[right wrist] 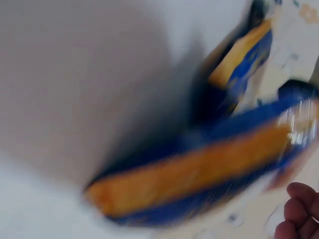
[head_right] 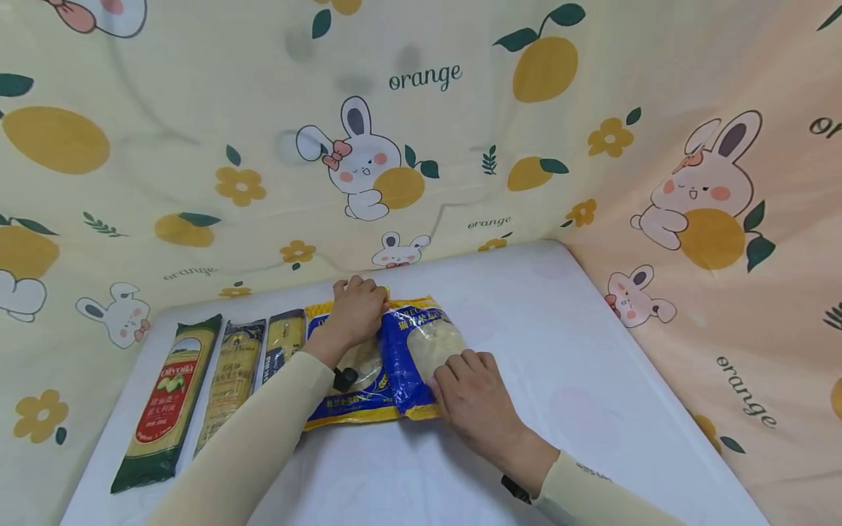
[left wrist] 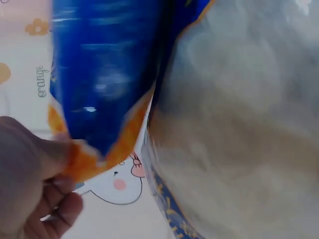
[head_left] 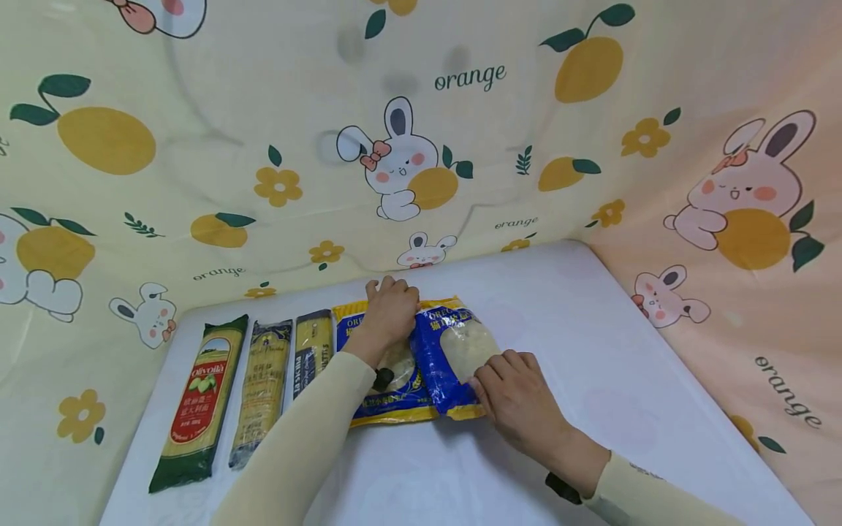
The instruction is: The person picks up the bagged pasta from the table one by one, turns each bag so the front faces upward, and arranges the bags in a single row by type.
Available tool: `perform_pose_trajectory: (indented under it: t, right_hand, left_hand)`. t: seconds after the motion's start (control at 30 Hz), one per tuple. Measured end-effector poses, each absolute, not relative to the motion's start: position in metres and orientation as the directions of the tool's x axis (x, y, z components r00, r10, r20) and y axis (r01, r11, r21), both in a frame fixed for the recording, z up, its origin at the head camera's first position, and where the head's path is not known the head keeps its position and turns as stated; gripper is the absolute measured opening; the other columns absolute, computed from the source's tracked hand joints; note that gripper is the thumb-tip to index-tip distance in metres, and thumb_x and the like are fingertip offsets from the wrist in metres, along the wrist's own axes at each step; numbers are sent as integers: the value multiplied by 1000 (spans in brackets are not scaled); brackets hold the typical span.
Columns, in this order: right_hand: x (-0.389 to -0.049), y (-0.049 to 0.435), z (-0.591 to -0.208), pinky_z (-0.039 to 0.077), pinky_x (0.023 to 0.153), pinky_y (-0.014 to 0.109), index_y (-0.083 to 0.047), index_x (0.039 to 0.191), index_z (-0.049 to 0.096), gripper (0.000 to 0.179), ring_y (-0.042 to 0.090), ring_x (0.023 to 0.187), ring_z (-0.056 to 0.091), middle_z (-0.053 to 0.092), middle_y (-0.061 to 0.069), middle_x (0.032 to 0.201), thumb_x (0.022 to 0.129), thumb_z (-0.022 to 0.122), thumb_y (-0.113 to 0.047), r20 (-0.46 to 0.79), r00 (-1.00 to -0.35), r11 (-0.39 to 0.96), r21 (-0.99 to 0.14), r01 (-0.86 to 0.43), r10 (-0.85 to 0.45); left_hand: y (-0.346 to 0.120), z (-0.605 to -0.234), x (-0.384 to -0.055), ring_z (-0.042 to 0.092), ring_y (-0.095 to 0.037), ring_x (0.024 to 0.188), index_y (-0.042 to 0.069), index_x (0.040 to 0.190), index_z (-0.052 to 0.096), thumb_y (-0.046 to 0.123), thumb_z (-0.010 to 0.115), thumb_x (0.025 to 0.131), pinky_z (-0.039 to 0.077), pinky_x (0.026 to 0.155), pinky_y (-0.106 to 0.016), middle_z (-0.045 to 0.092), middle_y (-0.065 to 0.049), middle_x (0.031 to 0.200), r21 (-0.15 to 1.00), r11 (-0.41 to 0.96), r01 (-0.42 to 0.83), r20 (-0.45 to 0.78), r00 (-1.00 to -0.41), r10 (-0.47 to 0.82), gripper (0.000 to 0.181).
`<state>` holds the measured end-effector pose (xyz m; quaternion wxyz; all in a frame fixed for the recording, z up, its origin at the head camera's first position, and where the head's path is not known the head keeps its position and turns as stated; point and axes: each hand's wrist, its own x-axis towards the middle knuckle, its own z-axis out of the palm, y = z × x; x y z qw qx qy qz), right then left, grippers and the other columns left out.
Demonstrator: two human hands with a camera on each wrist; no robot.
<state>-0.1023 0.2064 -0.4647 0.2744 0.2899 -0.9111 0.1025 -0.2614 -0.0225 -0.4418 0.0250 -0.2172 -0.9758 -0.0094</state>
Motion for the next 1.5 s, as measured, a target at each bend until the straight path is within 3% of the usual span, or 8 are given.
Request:
perform_pose_trajectory:
  t: [0.17,0.3,0.67,1.07,1.5]
  right_hand:
    - [-109,243,-480,45,77,47,-10,83,59,29,26,80,55,58,3,79,96,76,-29,445,-796,896,31,-444,-410]
    - [-110,257,-491,45,75,47,-11,77,55,41,25,78,52,52,1,74,90,83,-38,355,-837,906,89,-413,-416]
    - [-121,248,-499,42,75,42,-10,78,59,33,22,78,45,52,0,75,92,83,-29,329,-778,843,157,-514,-536]
    - [-123,241,-501,41,75,41,-11,79,59,29,22,79,48,56,0,77,86,86,-18,370,-775,850,89,-520,-513]
    - [-132,242,-503,40,74,39,-12,82,55,22,22,80,48,50,-1,78,92,74,-11,390,-721,803,97,-587,-574]
  left_hand:
    - [-27,-440,-261,53,-34,124,14,122,73,26,60,109,28,117,-68,69,-7,118,-5,917,398,-11,-917,398,22]
    - [-26,-437,-261,53,-34,123,15,123,73,26,60,109,28,117,-69,68,-7,117,2,919,395,-29,-918,394,23]
    - [-23,-436,-262,52,-32,121,19,116,75,26,61,107,26,116,-69,67,-5,115,44,933,358,-51,-932,360,17]
    - [-21,-433,-260,51,-32,123,20,121,75,30,58,109,27,116,-68,67,-4,118,72,938,340,-82,-935,346,24]
    - [-24,-435,-262,52,-33,123,21,118,75,30,59,109,27,116,-70,68,-3,118,63,931,360,-67,-929,364,21]
